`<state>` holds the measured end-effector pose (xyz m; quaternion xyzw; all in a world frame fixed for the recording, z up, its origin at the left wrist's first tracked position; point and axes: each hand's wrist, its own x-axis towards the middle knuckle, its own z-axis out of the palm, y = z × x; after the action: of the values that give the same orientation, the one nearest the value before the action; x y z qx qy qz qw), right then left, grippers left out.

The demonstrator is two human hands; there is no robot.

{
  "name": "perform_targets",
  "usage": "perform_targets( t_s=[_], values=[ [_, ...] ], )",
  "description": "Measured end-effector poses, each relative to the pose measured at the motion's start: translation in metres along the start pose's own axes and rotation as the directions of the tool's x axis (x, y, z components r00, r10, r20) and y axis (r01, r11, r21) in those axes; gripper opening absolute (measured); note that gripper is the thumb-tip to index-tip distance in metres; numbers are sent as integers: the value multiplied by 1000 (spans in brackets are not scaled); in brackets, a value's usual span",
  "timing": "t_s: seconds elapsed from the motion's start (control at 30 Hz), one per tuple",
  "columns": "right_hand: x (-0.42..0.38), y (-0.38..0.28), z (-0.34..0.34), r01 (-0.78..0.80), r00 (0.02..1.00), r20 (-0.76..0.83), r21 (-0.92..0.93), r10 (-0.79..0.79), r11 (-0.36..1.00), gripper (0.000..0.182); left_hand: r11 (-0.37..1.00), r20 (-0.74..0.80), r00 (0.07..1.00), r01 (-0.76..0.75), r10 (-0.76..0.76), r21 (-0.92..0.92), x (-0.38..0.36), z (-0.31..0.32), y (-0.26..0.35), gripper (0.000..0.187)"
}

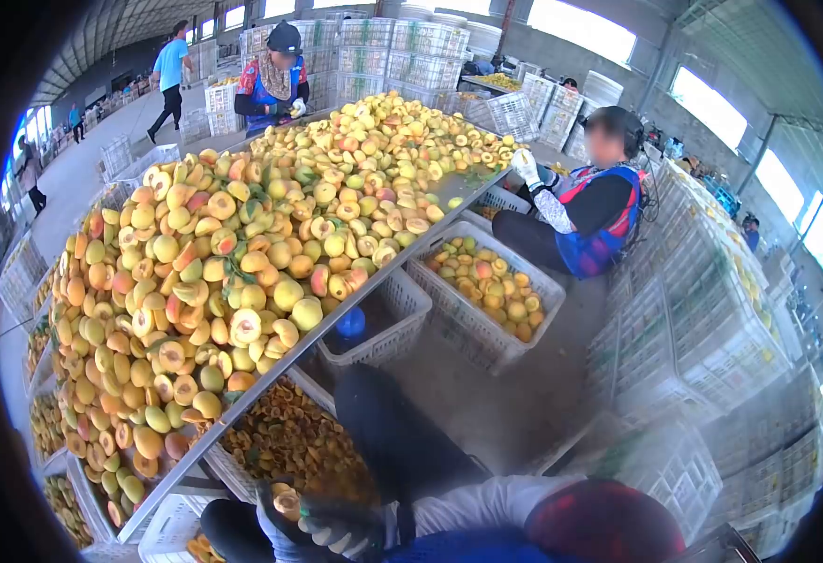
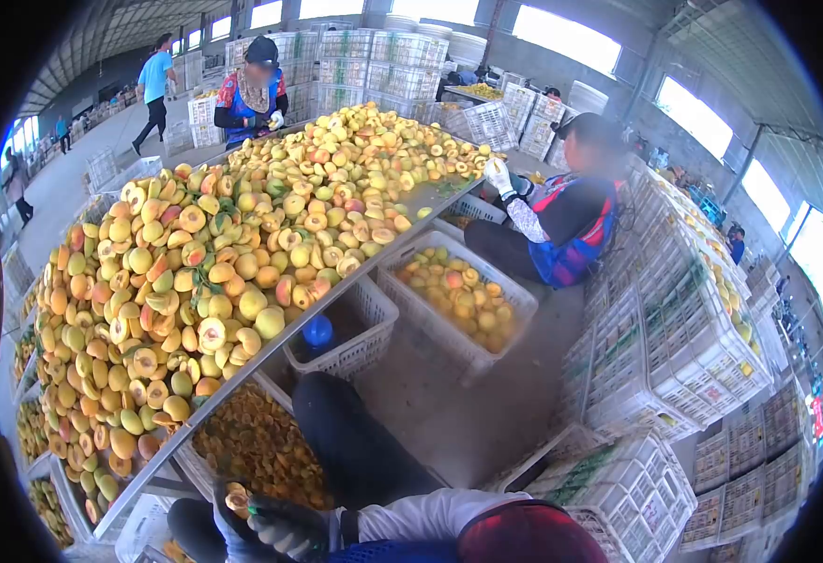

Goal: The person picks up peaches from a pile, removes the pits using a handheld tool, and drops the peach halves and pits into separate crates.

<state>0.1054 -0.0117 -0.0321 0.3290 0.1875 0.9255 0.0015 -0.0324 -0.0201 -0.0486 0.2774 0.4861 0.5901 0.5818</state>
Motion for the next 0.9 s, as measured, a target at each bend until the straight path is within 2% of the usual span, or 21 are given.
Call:
perform_targets(
  t_s=[0.07,0.1,0.13,0.2,0.23,0.27,0.3,0.33,0.37,0.4,0.43,0.5,0.57,0.63,0.7,0.77,0.87,0.9],
  values=[
    [2,0,-2,-7,996,87,30,4,1000,44,999,-6,1000,-21,21,-37,1,-23,-49,40],
    [2,0,13,84,996,-26,-26,-85,996,44,961,-49,977,-194,208,195,-13,-14,-39,39],
    [2,2,28,159,975,-138,-100,-172,982,45,841,-64,922,-317,381,440,-28,10,-14,38],
    [-21,-14,18,283,899,-309,-136,-312,950,48,840,-177,893,-300,414,452,-41,15,29,38],
    [-25,-15,17,318,874,-361,-82,-326,944,48,954,-305,908,-243,287,174,-46,5,46,39],
    [-32,-22,17,343,847,-417,-44,-329,938,49,942,-396,861,-246,320,227,-51,-6,62,39],
    [-43,-31,3,294,866,-412,-36,-282,955,47,928,-477,805,-241,354,284,-60,-17,78,38],
    [-42,-30,5,295,768,-547,-158,-332,942,47,880,-531,731,-204,429,429,-64,-37,90,36],
    [-41,-34,3,238,853,-463,-67,-241,969,49,814,-551,661,-162,510,558,-62,-66,98,34],
    [-33,-34,10,213,859,-459,-85,-229,973,52,629,-450,714,17,536,777,-62,-104,105,31],
    [-31,-38,14,189,854,-472,-106,-217,976,53,285,-412,717,300,562,910,-61,-125,104,33],
    [-32,-45,14,191,824,-527,-91,-210,977,54,-199,-323,777,491,541,848,-56,-141,100,36],
    [-32,-52,11,197,759,-604,-147,-246,969,53,272,-396,787,297,473,915,-21,-74,124,39],
    [-29,-55,10,173,716,-654,-171,-243,970,53,311,-225,908,113,352,944,22,-35,130,42],
    [-24,-58,13,127,713,-671,-165,-206,978,52,2,61,939,-66,340,998,76,-12,131,50],
    [-22,-56,18,141,679,-699,-174,-223,975,52,-467,385,866,-209,321,859,128,-1,134,59],
    [-22,-61,29,134,671,-696,-225,-256,965,51,-591,331,943,-245,40,769,189,-19,124,68],
    [-22,-63,30,130,676,-686,-247,-268,960,51,-573,314,949,-248,17,781,200,-19,129,69]
  ],
)
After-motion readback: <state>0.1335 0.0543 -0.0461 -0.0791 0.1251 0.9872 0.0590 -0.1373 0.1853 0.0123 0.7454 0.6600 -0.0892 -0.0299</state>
